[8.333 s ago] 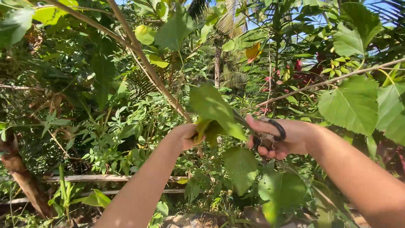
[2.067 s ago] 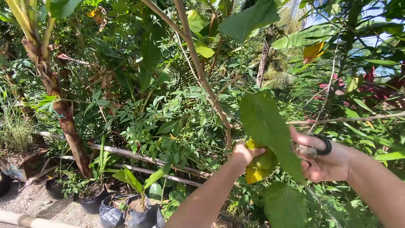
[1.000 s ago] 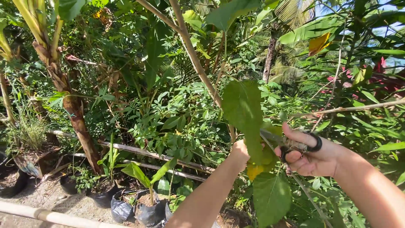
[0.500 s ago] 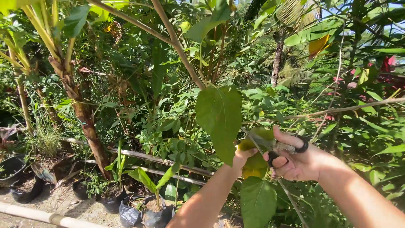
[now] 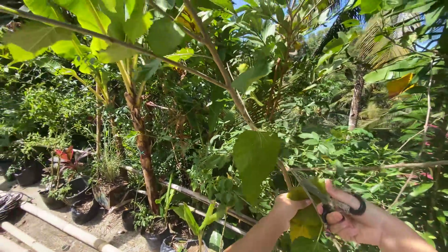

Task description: Pruning leaves and small branches from various garden plants using scissors.

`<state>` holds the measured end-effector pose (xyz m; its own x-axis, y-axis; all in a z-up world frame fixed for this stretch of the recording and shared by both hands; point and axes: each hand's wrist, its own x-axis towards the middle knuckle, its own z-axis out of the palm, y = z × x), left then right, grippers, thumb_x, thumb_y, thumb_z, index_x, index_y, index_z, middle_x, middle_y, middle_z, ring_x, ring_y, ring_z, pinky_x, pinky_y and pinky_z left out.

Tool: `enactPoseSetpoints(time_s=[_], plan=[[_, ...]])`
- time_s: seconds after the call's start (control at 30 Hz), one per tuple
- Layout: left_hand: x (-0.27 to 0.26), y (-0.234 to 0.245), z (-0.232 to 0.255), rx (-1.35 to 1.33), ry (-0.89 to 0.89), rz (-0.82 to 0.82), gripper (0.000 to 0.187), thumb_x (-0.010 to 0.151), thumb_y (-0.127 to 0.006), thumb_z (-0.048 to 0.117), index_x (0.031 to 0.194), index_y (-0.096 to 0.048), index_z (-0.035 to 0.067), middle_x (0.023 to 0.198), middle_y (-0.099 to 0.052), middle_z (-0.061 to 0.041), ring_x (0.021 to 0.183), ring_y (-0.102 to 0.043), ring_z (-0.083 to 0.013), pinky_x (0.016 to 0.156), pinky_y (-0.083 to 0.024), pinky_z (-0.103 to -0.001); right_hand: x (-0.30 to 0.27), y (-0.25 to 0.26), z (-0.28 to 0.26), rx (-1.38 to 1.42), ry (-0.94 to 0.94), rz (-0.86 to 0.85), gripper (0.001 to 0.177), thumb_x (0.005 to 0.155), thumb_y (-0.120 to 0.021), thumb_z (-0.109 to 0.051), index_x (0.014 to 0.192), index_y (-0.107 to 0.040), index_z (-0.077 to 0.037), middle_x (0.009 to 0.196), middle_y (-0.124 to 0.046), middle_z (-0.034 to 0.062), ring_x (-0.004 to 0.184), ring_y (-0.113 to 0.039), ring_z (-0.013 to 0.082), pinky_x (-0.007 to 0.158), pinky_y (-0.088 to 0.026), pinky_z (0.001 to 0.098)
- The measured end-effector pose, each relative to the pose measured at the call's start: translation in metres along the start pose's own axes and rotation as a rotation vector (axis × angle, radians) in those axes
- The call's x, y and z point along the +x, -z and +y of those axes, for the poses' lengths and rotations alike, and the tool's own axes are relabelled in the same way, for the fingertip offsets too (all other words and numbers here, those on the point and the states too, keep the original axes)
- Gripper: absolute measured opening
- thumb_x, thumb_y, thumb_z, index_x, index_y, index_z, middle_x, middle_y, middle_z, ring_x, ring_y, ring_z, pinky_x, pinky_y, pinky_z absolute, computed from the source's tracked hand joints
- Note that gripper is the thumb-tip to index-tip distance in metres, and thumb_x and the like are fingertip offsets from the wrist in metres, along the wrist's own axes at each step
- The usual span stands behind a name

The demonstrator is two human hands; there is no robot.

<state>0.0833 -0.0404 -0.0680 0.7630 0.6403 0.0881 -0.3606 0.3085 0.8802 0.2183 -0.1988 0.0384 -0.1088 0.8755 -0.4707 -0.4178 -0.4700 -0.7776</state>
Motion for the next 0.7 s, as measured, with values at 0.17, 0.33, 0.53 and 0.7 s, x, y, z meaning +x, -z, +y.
enactPoseSetpoints(time_s=[0.17,0.33,0.53,0.7], plan=[[0.003,0.013,-0.004,0.216,-0.004,0.144,0.024,0.088,-0.081,0.008,0.111,-0.076,0.003,0.101,-0.078,-0.007,0.085,-0.075,-0.0211,0.077,-0.062,-0.039,-0.018,-0.009,0.0,-0.118,0.169,0.036,0.066,0.078,-0.063,-0.069,0.088,-0.064,-0.004,0.053,-0.048,-0.0012,0.04,-0.036,0.0104,0.037,-0.027,0.0255],[-0.05,0.017,0.039,0.236,0.175,0.355,0.034,0.086,-0.08,0.019,0.115,-0.069,0.006,0.105,-0.075,-0.009,0.088,-0.074,-0.0252,0.077,-0.064,-0.047,-0.079,-0.038,0.0,-0.159,0.311,0.083,0.073,0.078,-0.057,-0.073,0.093,-0.065,-0.002,0.057,-0.055,0.0028,0.047,-0.046,0.0136,0.043,-0.037,0.0275],[-0.076,0.064,0.037,0.18,0.193,0.54,0.037,0.089,-0.077,0.023,0.122,-0.067,0.009,0.115,-0.074,-0.009,0.096,-0.073,-0.0266,0.082,-0.059,-0.052,-0.132,-0.012,0.026,-0.275,0.597,0.051,0.071,0.091,-0.049,-0.069,0.105,-0.066,-0.001,0.065,-0.059,0.0079,0.054,-0.051,0.0158,0.048,-0.041,0.0299],[-0.074,0.094,0.019,0.179,0.185,0.559,0.035,0.091,-0.075,0.024,0.122,-0.066,0.01,0.116,-0.073,-0.009,0.098,-0.071,-0.0254,0.086,-0.058,-0.051,-0.179,0.037,0.061,-0.35,0.766,0.252,0.069,0.099,-0.042,-0.062,0.117,-0.061,0.002,0.07,-0.059,0.0134,0.059,-0.051,0.0199,0.052,-0.041,0.034]])
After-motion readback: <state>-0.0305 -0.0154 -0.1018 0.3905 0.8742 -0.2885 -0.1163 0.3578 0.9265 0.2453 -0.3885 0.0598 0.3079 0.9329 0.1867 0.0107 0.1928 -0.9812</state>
